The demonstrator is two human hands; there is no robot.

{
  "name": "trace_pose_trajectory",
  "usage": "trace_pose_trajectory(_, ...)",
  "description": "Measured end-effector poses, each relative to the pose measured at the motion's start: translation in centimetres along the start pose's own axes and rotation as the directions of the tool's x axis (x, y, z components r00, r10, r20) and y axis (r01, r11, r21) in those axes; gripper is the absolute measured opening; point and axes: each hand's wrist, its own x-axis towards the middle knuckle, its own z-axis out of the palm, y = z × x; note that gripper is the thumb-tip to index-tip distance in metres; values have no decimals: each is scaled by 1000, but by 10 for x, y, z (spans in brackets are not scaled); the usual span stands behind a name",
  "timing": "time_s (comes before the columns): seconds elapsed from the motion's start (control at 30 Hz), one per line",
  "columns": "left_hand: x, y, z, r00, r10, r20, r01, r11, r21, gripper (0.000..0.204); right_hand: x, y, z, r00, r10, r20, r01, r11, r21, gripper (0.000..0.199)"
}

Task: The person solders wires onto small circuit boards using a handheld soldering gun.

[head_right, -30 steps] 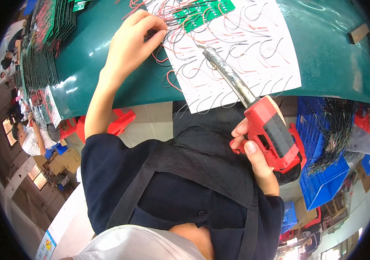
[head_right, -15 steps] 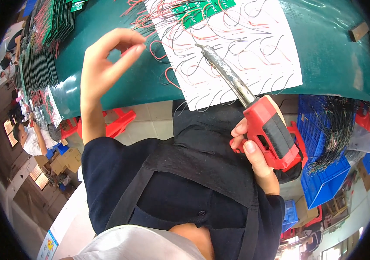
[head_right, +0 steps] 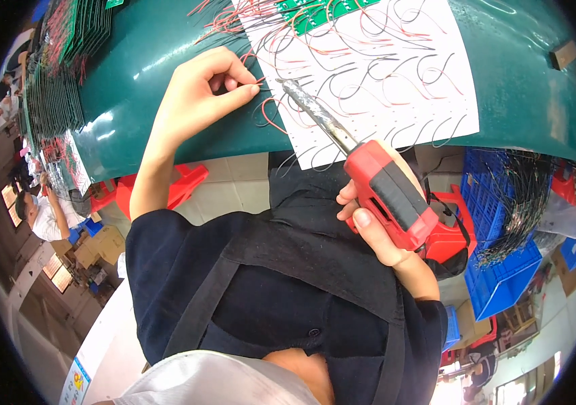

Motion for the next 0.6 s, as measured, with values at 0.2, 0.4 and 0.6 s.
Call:
trace_pose_trajectory(0.2, 9, 11, 2, 999, -31, 9, 28, 978, 208, 12, 1, 1, 3, 996, 90, 11, -90, 995, -38, 54)
trace_pose_trajectory(0.4, 12, 14, 0, 998, -4, 70, -21, 938, 346, 10, 2, 5, 3, 992, 126, 29, -123, 989, -78, 50)
trace_pose_trajectory(0.6, 20, 19, -2, 995, 22, 99, -65, 888, 456, 13, 2, 3, 6, 994, 109, 2, -109, 988, -106, 45)
